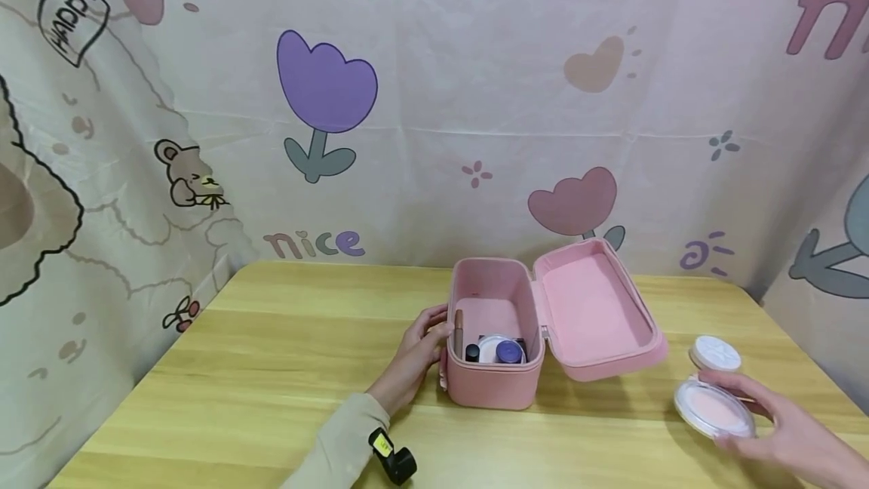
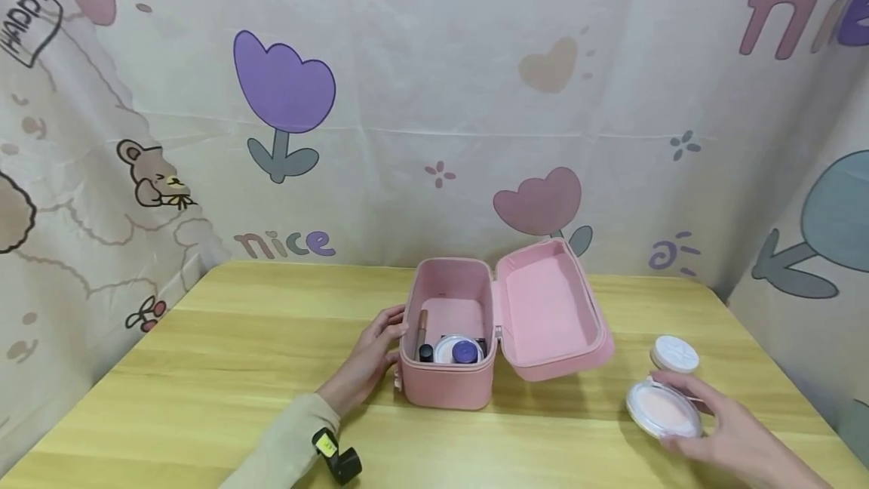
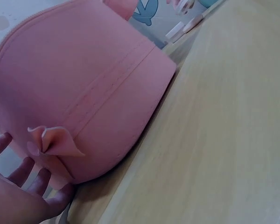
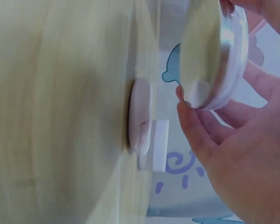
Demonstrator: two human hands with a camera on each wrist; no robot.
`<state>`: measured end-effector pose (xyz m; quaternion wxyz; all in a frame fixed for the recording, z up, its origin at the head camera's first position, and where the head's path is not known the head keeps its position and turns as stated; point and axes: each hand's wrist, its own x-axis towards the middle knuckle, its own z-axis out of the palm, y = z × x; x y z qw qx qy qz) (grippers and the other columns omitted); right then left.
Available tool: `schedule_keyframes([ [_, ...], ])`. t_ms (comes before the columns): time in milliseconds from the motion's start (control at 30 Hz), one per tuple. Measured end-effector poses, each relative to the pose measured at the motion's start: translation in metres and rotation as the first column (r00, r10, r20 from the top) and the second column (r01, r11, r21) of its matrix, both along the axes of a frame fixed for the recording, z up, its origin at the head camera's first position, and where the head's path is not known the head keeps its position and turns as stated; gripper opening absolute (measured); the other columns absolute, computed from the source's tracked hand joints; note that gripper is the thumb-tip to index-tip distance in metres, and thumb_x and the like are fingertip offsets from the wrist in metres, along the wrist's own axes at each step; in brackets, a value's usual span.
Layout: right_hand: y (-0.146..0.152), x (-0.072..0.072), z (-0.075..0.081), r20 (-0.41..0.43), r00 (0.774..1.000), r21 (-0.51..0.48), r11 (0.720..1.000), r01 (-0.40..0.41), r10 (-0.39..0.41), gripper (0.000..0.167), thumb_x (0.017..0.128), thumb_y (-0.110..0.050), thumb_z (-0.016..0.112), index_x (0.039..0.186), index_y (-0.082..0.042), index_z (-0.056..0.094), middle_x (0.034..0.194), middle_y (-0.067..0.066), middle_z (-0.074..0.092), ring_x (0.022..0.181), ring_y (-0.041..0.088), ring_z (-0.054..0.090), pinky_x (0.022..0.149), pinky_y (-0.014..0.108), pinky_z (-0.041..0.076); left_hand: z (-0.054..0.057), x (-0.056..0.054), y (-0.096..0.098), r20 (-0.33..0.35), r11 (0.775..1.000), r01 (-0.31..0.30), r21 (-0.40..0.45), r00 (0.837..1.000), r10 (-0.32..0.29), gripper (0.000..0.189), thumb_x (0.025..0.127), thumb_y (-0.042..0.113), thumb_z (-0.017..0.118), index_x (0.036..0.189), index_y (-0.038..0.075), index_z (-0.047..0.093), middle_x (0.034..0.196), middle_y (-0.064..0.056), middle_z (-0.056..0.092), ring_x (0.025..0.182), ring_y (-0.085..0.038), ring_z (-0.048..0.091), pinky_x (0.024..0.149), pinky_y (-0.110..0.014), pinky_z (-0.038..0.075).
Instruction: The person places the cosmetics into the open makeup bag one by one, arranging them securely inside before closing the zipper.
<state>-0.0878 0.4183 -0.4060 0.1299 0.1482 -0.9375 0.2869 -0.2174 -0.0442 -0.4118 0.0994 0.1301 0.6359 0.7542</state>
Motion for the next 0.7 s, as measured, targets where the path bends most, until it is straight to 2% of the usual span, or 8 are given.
schedule_keyframes([
  [133, -0.008, 0.001, 0.004, -0.015, 1.0, -0.052, 0.998, 0.017, -0.018, 0.07, 0.068, -0.003, 0.082, 0.132, -0.015, 0.056, 0.126, -0.034, 0.044, 0.103, -0.013, 0.042, 0.076, 0.008, 0.029, 0.002, -0.001, -0.001, 0.002, 1.0, 0.002, 0.0, 1.0, -0.002, 0.057, 0.094, 0.026, 0.055, 0.142, 0.001, 0.039, 0.144, -0.022, 0.037, 0.126, -0.036, 0.042, 0.097, -0.04, 0.043],
  [333, -0.018, 0.004, 0.012, 0.014, 1.0, -0.129, 0.991, 0.028, -0.027, 0.073, 0.074, 0.002, 0.077, 0.139, -0.017, 0.05, 0.133, -0.036, 0.038, 0.109, -0.017, 0.035, 0.08, 0.008, 0.025, 0.0, -0.001, 0.001, 0.006, 1.0, 0.01, 0.024, 1.0, -0.01, 0.057, 0.094, 0.024, 0.054, 0.143, 0.0, 0.037, 0.145, -0.023, 0.035, 0.126, -0.036, 0.042, 0.095, -0.038, 0.043],
  [567, -0.024, 0.006, 0.027, 0.006, 0.997, -0.14, 0.987, 0.082, -0.082, 0.071, 0.073, 0.003, 0.078, 0.137, -0.015, 0.052, 0.126, -0.037, 0.04, 0.1, -0.015, 0.043, 0.073, 0.007, 0.032, -0.001, -0.001, 0.002, 0.002, 1.0, -0.001, 0.009, 1.0, 0.001, 0.055, 0.095, 0.024, 0.053, 0.143, 0.001, 0.038, 0.145, -0.022, 0.035, 0.128, -0.036, 0.041, 0.1, -0.042, 0.041],
  [700, -0.027, 0.006, 0.035, -0.041, 0.996, -0.192, 0.979, 0.065, -0.074, 0.074, 0.071, 0.009, 0.077, 0.136, -0.014, 0.053, 0.128, -0.033, 0.044, 0.104, -0.017, 0.044, 0.077, 0.004, 0.033, -0.001, -0.001, 0.002, -0.004, 1.0, -0.012, 0.001, 1.0, 0.012, 0.055, 0.095, 0.026, 0.054, 0.142, 0.002, 0.039, 0.145, -0.021, 0.037, 0.129, -0.035, 0.04, 0.1, -0.042, 0.04],
])
